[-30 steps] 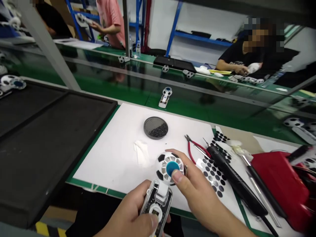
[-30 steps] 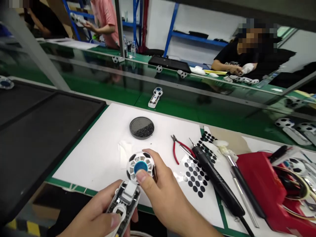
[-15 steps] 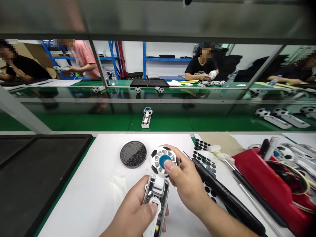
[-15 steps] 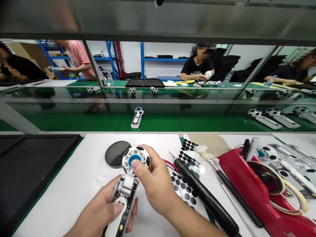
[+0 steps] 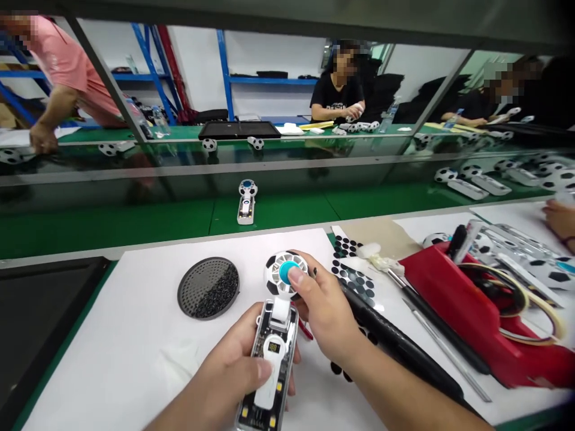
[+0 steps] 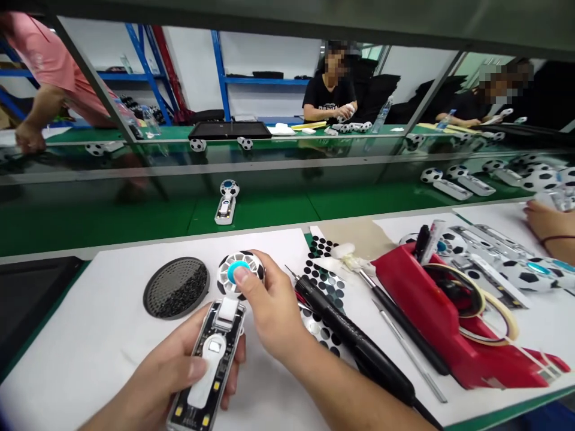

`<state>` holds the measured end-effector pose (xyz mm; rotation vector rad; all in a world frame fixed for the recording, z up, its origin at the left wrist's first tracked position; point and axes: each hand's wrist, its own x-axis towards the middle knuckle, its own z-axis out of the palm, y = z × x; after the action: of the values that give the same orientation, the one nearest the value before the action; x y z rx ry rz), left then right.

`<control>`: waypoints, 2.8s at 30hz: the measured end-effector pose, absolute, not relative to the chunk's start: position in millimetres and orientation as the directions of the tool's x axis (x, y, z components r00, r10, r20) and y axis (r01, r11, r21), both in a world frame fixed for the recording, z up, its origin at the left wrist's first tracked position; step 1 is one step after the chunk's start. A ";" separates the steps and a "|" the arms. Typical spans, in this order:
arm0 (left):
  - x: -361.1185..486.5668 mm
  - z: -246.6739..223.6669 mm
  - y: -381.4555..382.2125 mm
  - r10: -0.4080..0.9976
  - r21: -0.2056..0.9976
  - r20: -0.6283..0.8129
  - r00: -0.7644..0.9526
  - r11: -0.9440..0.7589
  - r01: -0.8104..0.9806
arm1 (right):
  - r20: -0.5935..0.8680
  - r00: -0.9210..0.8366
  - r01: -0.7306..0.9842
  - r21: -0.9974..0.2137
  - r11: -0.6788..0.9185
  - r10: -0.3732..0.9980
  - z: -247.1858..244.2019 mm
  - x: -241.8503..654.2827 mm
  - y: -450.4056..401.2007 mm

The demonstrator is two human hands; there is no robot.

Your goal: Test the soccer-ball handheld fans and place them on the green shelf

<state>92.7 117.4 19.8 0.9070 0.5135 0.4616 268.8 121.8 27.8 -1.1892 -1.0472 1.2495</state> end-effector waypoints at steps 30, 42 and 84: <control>93.0 1.4 107.5 0.606 0.757 -0.316 0.730 0.625 -0.191 | -0.120 0.025 -0.266 -0.958 -0.109 0.993 17.2 258.2 122.1; 92.5 -1.6 105.4 0.620 0.764 -0.346 0.704 0.622 -0.172 | -0.091 0.027 -0.277 -0.958 -0.080 0.995 18.2 258.3 120.9; 98.4 5.0 97.2 0.754 0.885 -0.424 0.502 0.463 0.051 | -0.060 0.072 -0.169 -0.984 -0.047 0.996 14.0 251.3 117.5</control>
<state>98.4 97.2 5.0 1.0101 0.9631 0.5260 251.3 117.5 14.0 -1.1579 -1.0035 1.2660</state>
